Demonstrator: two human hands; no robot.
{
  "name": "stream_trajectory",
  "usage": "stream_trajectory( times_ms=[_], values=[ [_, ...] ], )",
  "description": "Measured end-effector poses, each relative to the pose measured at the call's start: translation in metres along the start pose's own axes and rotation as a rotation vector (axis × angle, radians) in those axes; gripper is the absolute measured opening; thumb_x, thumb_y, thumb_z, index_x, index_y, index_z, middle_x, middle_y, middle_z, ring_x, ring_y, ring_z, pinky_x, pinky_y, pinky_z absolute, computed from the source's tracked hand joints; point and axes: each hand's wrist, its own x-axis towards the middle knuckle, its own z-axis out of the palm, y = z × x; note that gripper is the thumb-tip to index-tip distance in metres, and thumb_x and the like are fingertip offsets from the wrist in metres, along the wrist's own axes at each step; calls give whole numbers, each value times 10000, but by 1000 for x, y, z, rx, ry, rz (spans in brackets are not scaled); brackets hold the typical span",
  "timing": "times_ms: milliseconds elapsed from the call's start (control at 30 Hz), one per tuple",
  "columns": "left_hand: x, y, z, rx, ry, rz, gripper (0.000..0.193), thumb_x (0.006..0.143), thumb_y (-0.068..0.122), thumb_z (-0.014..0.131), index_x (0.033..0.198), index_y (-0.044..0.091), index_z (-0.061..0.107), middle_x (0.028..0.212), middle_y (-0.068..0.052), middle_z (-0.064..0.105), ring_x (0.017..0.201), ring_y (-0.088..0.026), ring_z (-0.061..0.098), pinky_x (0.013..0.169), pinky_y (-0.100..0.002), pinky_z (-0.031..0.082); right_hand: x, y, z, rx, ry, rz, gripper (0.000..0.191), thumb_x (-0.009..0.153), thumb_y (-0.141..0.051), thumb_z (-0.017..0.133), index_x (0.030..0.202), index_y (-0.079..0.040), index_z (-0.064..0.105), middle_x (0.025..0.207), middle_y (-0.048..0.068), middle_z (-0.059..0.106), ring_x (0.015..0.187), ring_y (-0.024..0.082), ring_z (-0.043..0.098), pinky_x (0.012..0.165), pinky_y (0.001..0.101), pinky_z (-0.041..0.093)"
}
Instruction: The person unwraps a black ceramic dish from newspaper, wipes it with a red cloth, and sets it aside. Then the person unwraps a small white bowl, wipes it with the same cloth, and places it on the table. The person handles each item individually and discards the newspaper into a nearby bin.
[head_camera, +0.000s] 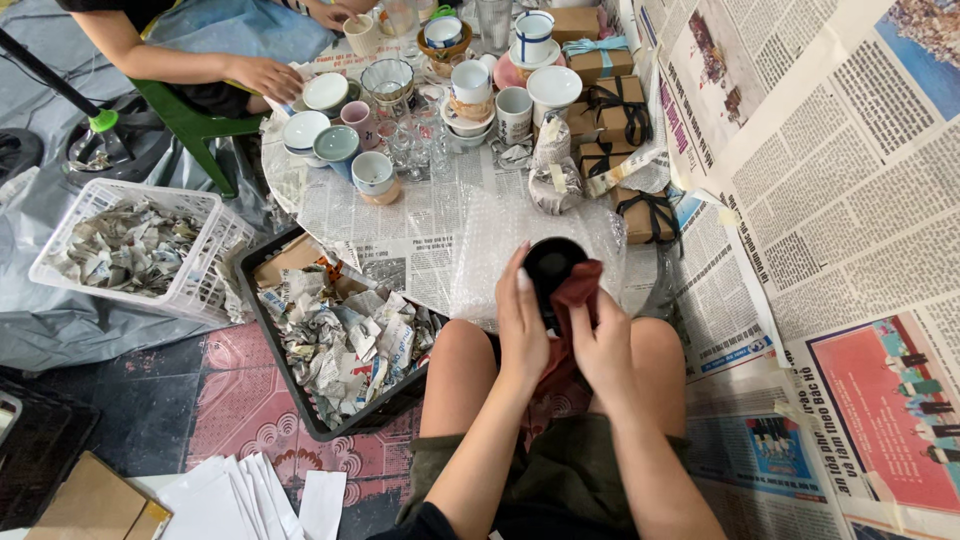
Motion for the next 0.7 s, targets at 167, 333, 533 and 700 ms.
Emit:
stream_trajectory(
  times_ms=[167,333,533,700],
  values=[
    [1,13,6,9,-12,-236,745,908,343,738,1441,6,343,1341,-222,515,1245,-308,565,1051,-433,467,-11,-22,9,-146,88,-102,284,1022,-67,554,1284,41,571,1166,177,625,1054,337,662,916,395,516],
    [16,-4,-5,-575,11,-520,684,950,413,708,1409,60,345,1129,-219,618,997,-299,625,879,-424,526,-18,-47,-6,-262,-94,-297,455,922,-10,599,1367,78,560,1376,210,496,1255,403,488,1081,472,399],
    [17,-21,-25,-1025,-171,-842,769,956,674,343,1318,65,639,1196,-100,707,1037,-206,673,862,-341,506,-11,-64,-19,352,-65,-20,390,1007,-3,522,1395,22,563,1367,129,575,1278,304,588,1107,370,469],
    [9,-26,-18,-1026,-274,-839,780,1019,686,274,1411,81,571,1264,-105,652,1101,-232,635,959,-406,514,11,-76,-13,95,223,-190,379,887,42,664,1257,-27,612,1297,95,551,1211,269,590,1059,355,507]
  ],
)
